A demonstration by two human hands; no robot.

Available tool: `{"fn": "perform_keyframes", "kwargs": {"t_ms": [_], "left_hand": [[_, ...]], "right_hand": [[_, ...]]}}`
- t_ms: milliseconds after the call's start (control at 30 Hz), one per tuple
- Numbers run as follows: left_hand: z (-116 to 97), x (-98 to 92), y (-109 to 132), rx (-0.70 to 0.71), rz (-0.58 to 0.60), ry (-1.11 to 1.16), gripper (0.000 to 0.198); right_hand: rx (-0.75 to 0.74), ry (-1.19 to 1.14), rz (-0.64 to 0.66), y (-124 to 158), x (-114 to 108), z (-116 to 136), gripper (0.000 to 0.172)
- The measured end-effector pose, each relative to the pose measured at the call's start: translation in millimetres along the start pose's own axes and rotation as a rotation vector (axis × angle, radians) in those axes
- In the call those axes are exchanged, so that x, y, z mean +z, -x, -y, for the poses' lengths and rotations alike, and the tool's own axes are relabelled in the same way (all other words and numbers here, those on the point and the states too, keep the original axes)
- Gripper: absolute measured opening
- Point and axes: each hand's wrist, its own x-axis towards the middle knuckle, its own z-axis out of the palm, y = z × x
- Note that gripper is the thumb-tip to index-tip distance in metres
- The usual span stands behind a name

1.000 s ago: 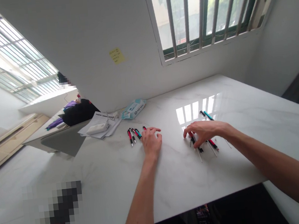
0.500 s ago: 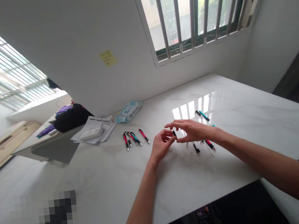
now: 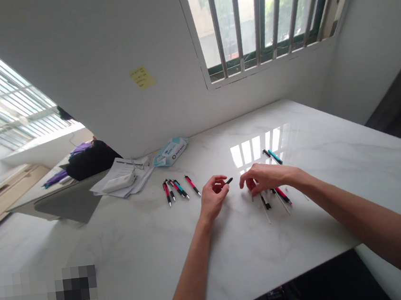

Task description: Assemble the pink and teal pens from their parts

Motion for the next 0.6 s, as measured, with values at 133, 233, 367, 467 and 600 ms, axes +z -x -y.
{"fn": "perform_keyframes", "kwargs": {"t_ms": [133, 233, 367, 467, 600], "left_hand": [[-1.7, 5.7, 0.5, -0.037, 0.000, 0.075, 0.030], [-3.4, 11.1, 1.8, -0.083, -0.021, 0.164, 0.030], [-3.5, 14.9, 3.7, -0.160, -0.084, 0.274, 0.026], [-1.9, 14.7, 4.3, -0.193, -0.097, 0.319, 0.025], [0.9, 12.8, 3.1, -0.199, -0.114, 0.351, 0.026]], "right_hand": [[0.004, -0.043, -0.204, -6.6, 5.9, -2.1, 0.014], [-0.013, -0.251, -0.418, -12.3, 11.6, -6.0, 0.015], [-0.007, -0.518, -0.513, -20.2, 19.5, -11.7, 0.021], [0.004, -0.611, -0.506, -24.8, 24.3, -13.5, 0.024], [0.016, -0.658, -0.480, -30.3, 31.3, -14.6, 0.023]]}}
